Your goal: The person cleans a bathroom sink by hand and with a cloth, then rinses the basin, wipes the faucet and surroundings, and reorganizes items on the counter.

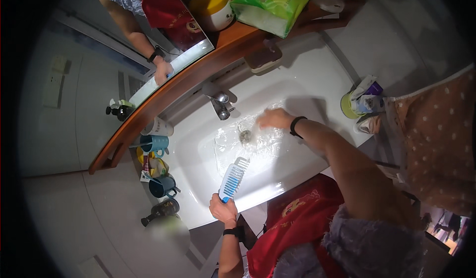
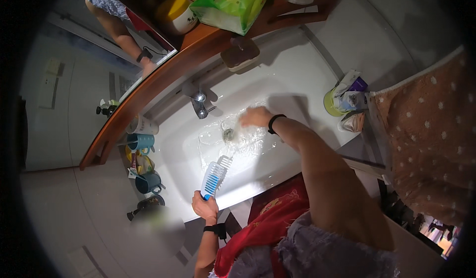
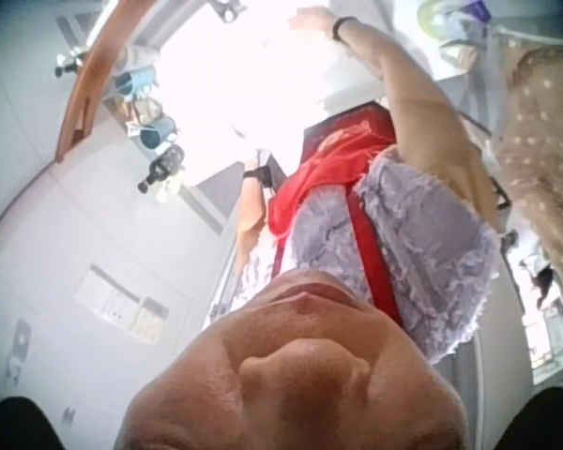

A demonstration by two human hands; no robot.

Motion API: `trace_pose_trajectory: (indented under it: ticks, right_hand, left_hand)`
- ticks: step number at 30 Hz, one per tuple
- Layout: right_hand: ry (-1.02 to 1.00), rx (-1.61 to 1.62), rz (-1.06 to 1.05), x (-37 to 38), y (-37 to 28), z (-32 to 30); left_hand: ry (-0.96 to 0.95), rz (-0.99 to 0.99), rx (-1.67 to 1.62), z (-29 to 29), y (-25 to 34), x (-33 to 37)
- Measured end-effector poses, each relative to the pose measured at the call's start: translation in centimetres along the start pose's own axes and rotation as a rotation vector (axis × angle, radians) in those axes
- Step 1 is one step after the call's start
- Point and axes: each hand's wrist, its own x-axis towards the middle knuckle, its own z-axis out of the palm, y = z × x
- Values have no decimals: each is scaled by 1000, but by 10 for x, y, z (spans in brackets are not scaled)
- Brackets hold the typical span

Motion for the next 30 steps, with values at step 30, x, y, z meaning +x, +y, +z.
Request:
trace_pose_trajectory:
  ticks: [30]
  right_hand:
    - [1369,-348,411,-16,149,-204]
  left_hand:
    - [-10,-31,37,11,-19,-7]
